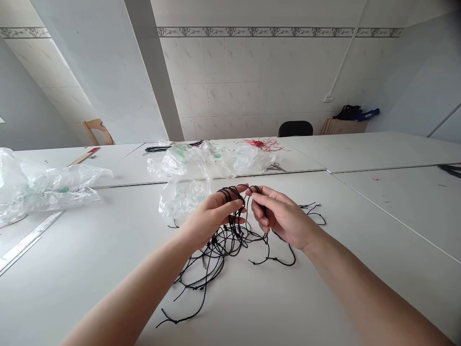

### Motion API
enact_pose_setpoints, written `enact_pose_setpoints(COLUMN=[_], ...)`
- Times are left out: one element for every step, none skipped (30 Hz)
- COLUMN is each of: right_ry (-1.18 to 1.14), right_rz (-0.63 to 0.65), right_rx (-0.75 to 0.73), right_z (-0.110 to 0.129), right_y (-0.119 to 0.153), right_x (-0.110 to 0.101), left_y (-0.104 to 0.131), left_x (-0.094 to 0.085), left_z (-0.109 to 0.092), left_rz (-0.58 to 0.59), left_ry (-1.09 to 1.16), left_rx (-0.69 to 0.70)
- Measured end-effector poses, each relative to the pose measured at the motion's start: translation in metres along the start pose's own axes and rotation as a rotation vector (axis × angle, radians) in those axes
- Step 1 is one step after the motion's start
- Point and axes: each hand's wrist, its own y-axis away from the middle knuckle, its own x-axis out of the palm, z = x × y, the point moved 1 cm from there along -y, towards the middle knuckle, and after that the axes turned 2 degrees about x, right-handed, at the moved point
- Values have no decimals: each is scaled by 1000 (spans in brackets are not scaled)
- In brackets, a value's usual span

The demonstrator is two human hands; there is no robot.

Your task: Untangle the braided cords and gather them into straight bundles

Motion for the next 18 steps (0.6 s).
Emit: enact_pose_setpoints(right_ry=[-12,-19,-19,-13,-1,15,33,51,69,87,104,119,132,145,156,167,179,190], right_rz=[-1,0,1,5,11,20,27,34,38,40,41,42,43,45,44,42,38,32], right_rx=[-1,-3,-3,-1,1,5,6,6,3,-4,-11,-18,-25,-30,-35,-38,-40,-42], right_z=[0,0,0,0,0,0,-1,-1,-1,-2,-2,-2,-2,-2,-2,-2,-2,-2], right_y=[0,0,0,0,1,1,1,1,1,2,2,2,2,2,2,2,2,2], right_x=[0,1,1,2,2,3,3,3,3,3,2,2,2,2,2,2,2,2], left_y=[0,-1,-1,-1,-1,-1,-1,-1,-2,-2,-3,-3,-3,-3,-3,-3,-3,-3], left_x=[0,-1,-1,-1,-2,-2,-1,-1,-1,-2,-2,-2,-3,-4,-5,-6,-6,-7], left_z=[0,1,1,1,1,1,1,1,2,2,3,4,5,6,6,7,7,6], left_rz=[9,17,23,29,32,34,33,30,24,19,19,23,29,35,39,43,45,48], left_ry=[-11,-25,-46,-72,-100,-127,-152,-171,-187,-201,-217,-235,-256,-279,-303,-328,-353,-378], left_rx=[10,16,19,22,26,31,38,43,46,48,50,56,64,73,83,91,99,106])
